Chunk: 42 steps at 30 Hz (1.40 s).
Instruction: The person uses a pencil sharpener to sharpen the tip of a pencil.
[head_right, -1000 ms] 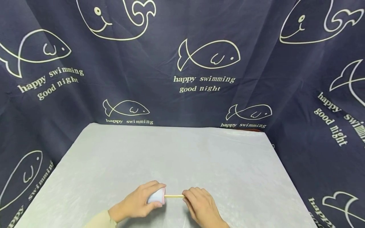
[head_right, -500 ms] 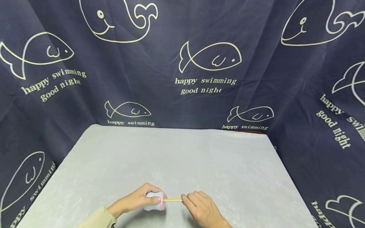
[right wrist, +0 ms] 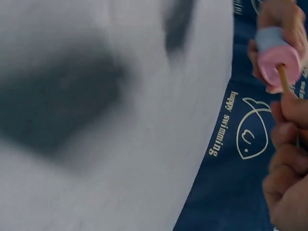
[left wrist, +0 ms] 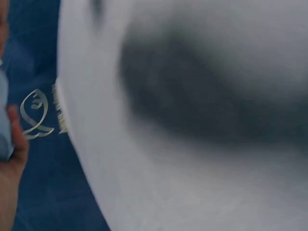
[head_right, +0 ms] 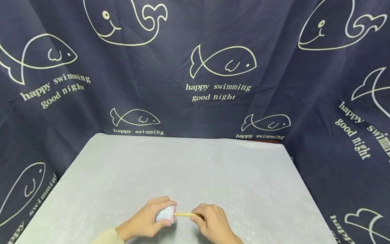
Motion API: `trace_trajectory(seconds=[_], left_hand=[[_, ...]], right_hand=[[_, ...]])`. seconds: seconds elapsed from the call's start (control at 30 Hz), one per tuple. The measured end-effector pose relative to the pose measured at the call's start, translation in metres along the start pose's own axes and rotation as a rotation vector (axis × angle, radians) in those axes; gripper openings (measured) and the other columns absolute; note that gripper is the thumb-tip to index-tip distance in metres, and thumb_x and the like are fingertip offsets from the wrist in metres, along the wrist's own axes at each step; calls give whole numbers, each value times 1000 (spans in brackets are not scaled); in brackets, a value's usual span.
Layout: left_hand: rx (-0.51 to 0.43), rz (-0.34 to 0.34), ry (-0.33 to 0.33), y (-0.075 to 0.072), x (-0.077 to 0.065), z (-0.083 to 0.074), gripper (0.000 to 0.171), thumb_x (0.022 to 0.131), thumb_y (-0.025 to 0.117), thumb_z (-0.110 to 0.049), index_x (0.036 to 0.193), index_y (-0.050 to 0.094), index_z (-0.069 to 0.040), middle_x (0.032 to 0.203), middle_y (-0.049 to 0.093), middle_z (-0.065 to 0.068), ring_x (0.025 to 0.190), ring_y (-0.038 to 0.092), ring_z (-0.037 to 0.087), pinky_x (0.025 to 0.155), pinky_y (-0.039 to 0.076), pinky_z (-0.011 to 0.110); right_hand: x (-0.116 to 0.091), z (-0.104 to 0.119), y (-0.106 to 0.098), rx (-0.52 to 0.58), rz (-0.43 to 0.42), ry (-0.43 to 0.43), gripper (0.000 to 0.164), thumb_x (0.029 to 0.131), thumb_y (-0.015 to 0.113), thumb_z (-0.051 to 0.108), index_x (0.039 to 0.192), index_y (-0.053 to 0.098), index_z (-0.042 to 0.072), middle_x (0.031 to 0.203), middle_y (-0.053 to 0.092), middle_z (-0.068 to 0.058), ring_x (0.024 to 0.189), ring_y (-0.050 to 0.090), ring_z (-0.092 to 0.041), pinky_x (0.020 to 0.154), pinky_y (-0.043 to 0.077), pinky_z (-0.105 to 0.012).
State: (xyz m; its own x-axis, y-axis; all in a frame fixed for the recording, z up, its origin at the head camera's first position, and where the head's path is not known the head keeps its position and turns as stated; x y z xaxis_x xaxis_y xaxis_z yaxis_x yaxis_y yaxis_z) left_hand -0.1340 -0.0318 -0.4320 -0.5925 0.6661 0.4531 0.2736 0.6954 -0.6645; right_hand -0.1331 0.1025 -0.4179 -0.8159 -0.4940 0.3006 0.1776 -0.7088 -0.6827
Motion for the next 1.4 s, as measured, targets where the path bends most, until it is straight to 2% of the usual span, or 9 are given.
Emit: trace_trajectory(seconds=[0.13,0.3,0.43,0.57,0.7,0.83,1.03,1.3,1.4], left_hand=[[178,-75,104,7,-11,-10,41,91,62,-32,117,58,-1,101,60,2,84,55,4,74,45,8],[469,-125,391,18,-18,-40,49,101,37,-41,114,59,1,97,61,2,82,56,7,75,48,13],[616,-153,519,18,-19,-53,52,103,30,-39,112,60,2,94,61,2,77,54,7,70,48,16],[582,-106,415,10,-12,-43,45,99,45,-39,117,58,0,99,60,2,82,56,9,75,49,19],[466,-57,181,-1,-2,-20,48,89,64,-37,119,58,0,101,60,2,85,55,8,74,48,17],[236,46,-86,-3,6,5,45,89,64,-35,120,59,-3,95,59,-1,78,48,1,64,43,12],[-102,178,-314,2,10,22,29,90,64,-31,111,66,-10,88,62,-6,72,49,-4,61,45,15],[-140,225,-306,2,18,19,31,90,64,-31,113,67,-10,97,68,-3,75,52,-4,67,47,16],[-84,222,-262,2,20,15,36,90,64,-30,118,64,-7,98,67,-3,74,50,-5,68,45,14]], right_hand=[[-1,-24,19,318,213,229,18,84,69,16,82,74,0,57,60,-5,47,35,7,40,32,-16],[-17,-39,46,739,462,423,30,86,64,5,84,62,-24,45,47,6,40,27,5,38,21,-14],[-24,-43,51,816,499,433,35,88,62,7,89,57,-28,51,48,13,42,31,5,39,24,-14],[-16,-38,38,605,313,233,21,91,61,9,89,61,-11,58,49,4,52,38,6,43,32,-16],[-11,-10,5,-21,-72,-154,4,93,61,18,91,63,15,71,58,9,60,43,7,51,37,-12],[-23,16,-10,-471,-431,-420,24,100,49,25,89,67,14,77,60,10,61,48,-2,55,38,-15],[-29,33,-8,-608,-545,-593,33,102,42,18,84,67,6,71,55,2,58,45,-9,52,33,-17],[-28,52,-18,-596,-601,-717,36,101,45,22,78,67,6,62,47,5,50,28,-2,45,21,-10],[-28,45,-18,-509,-577,-680,36,101,45,23,79,68,8,60,42,8,50,23,2,45,18,-6]])
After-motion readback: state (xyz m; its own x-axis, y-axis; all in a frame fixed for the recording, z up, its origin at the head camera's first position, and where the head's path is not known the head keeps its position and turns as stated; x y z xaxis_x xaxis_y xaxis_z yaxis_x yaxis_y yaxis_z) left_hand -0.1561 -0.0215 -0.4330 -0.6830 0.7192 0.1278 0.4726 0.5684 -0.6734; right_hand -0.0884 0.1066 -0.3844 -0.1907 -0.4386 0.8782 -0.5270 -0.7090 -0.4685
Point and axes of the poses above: each hand's wrist, its own x-axis towards the middle knuckle, its own y-axis out of the palm, z = x × y, the point moved 10 cm from there along x, towards the middle knuckle
